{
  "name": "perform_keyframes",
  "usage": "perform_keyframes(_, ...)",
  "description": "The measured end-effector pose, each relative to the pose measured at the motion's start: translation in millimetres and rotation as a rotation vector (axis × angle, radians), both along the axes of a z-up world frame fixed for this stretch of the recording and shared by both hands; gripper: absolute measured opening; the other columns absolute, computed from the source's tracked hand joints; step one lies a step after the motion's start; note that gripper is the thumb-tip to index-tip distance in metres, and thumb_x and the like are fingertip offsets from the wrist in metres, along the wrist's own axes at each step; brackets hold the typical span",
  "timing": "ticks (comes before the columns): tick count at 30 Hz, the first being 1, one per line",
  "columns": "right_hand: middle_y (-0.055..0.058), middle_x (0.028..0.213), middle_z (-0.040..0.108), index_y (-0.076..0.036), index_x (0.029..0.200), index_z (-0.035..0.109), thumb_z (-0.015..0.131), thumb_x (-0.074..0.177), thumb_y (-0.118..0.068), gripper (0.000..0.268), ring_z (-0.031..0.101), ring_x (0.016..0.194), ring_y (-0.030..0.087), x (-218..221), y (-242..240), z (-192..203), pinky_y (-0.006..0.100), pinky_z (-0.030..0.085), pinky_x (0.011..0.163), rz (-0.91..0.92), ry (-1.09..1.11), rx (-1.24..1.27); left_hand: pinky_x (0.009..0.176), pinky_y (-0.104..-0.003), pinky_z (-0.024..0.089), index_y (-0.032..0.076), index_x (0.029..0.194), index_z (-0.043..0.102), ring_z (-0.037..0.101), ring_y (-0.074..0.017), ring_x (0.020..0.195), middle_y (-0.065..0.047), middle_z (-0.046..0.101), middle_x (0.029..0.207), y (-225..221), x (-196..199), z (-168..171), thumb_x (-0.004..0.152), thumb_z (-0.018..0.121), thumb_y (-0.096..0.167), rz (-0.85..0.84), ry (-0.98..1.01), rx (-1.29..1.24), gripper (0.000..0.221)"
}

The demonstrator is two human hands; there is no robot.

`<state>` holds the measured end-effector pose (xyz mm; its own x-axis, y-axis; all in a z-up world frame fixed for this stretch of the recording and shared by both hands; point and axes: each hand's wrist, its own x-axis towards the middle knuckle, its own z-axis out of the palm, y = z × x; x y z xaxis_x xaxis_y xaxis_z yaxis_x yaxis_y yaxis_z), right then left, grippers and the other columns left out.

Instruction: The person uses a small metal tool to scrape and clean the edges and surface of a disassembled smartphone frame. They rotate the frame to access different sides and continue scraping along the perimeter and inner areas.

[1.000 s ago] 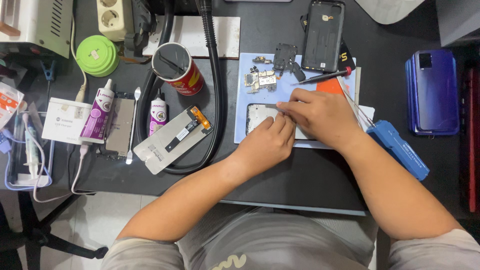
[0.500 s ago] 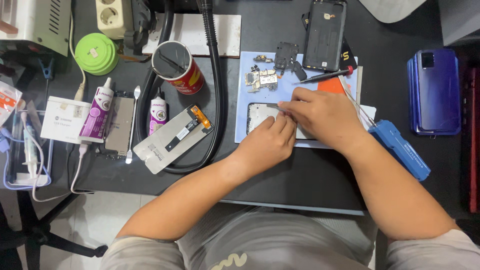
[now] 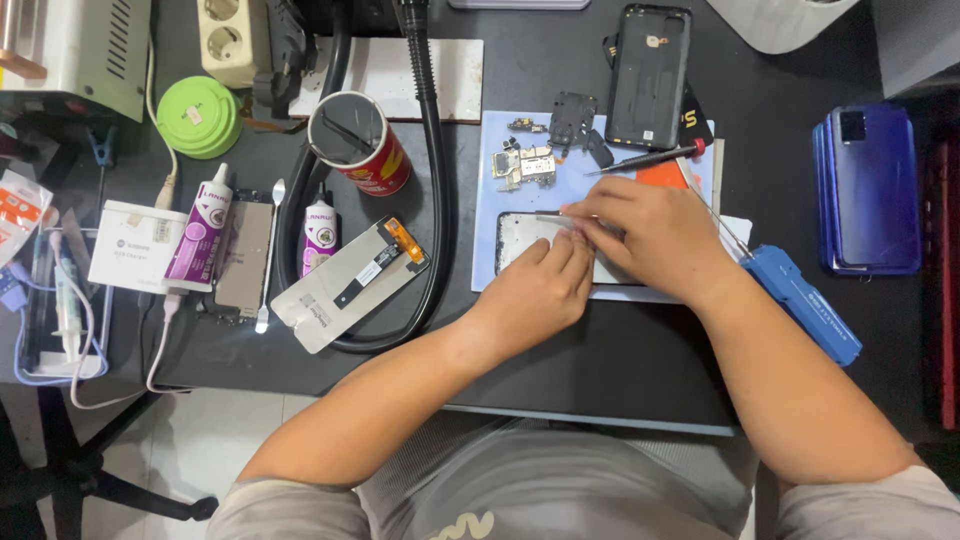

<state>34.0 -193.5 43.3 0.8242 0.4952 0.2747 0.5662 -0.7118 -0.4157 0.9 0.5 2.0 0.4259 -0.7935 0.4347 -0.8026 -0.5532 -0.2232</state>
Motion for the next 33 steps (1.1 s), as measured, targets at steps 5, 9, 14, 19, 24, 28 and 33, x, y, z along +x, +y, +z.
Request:
perform_keyframes(5,0.007,0.091,0.075,-0.009,0.106,0.077,0.082,0.084,-0.024,0.027,0.073,0.08,0.024,8,4,-4,0.034,0.056,0.072,-0.128,0.144,0.17,0.083,-0.033,0.055,-0.009,0.114,0.07,0.067,-0.0309,0.109,-0.023,0.069,0.114,-2,-1,-2,0.082,0.062,0.016,0.002,0.008,0.021,0.041)
perform_keyframes(9,0.01,0.083,0.074,-0.005,0.1,0.076,0.086,0.078,-0.028,0.034,0.074,0.074,0.024,16,10,-5,0.035,0.056,0.069,-0.189,0.227,0.181,0.084,-0.035,0.056,-0.011,0.119,0.069,0.067,-0.0315,0.11,-0.023,0.069,0.111,-2,-1,-4,0.084,0.062,0.016,-0.005,0.046,0.03,0.045)
perform_keyframes(14,0.01,0.081,0.073,-0.004,0.093,0.076,0.085,0.08,-0.028,0.028,0.071,0.073,0.025,25,1,-6,0.035,0.054,0.066,-0.083,0.255,0.122,0.084,-0.034,0.056,-0.01,0.12,0.068,0.067,-0.0304,0.109,-0.023,0.069,0.115,-2,-1,-7,0.085,0.063,0.014,-0.01,0.022,0.011,0.043)
perform_keyframes(19,0.01,0.078,0.072,-0.003,0.087,0.075,0.083,0.081,-0.025,0.024,0.069,0.069,0.025,27,-2,-12,0.034,0.053,0.063,-0.043,0.264,0.15,0.084,-0.034,0.055,-0.01,0.119,0.068,0.067,-0.0303,0.109,-0.024,0.07,0.116,1,0,-3,0.083,0.062,0.016,-0.012,0.017,0.032,0.045)
perform_keyframes(24,0.012,0.077,0.07,0.001,0.081,0.07,0.087,0.081,-0.026,0.032,0.067,0.069,0.025,29,2,-17,0.035,0.052,0.064,-0.063,0.245,0.152,0.085,-0.034,0.055,-0.01,0.118,0.069,0.067,-0.0308,0.11,-0.023,0.07,0.117,-2,-1,-7,0.084,0.062,0.016,0.0,0.049,0.002,0.044)
perform_keyframes(28,0.011,0.078,0.071,-0.002,0.093,0.073,0.083,0.079,-0.025,0.029,0.07,0.066,0.023,32,-10,-9,0.033,0.054,0.063,-0.042,0.357,0.166,0.088,-0.034,0.055,-0.01,0.118,0.069,0.066,-0.0304,0.11,-0.023,0.07,0.118,0,-1,-9,0.083,0.062,0.017,-0.007,0.049,-0.005,0.045)
perform_keyframes(33,0.013,0.078,0.071,0.0,0.085,0.07,0.087,0.079,-0.03,0.035,0.07,0.07,0.026,25,4,-16,0.035,0.053,0.065,-0.129,0.305,0.147,0.087,-0.034,0.055,-0.011,0.121,0.069,0.067,-0.0307,0.111,-0.023,0.069,0.115,-3,-2,-6,0.086,0.062,0.014,0.01,0.04,0.047,0.044)
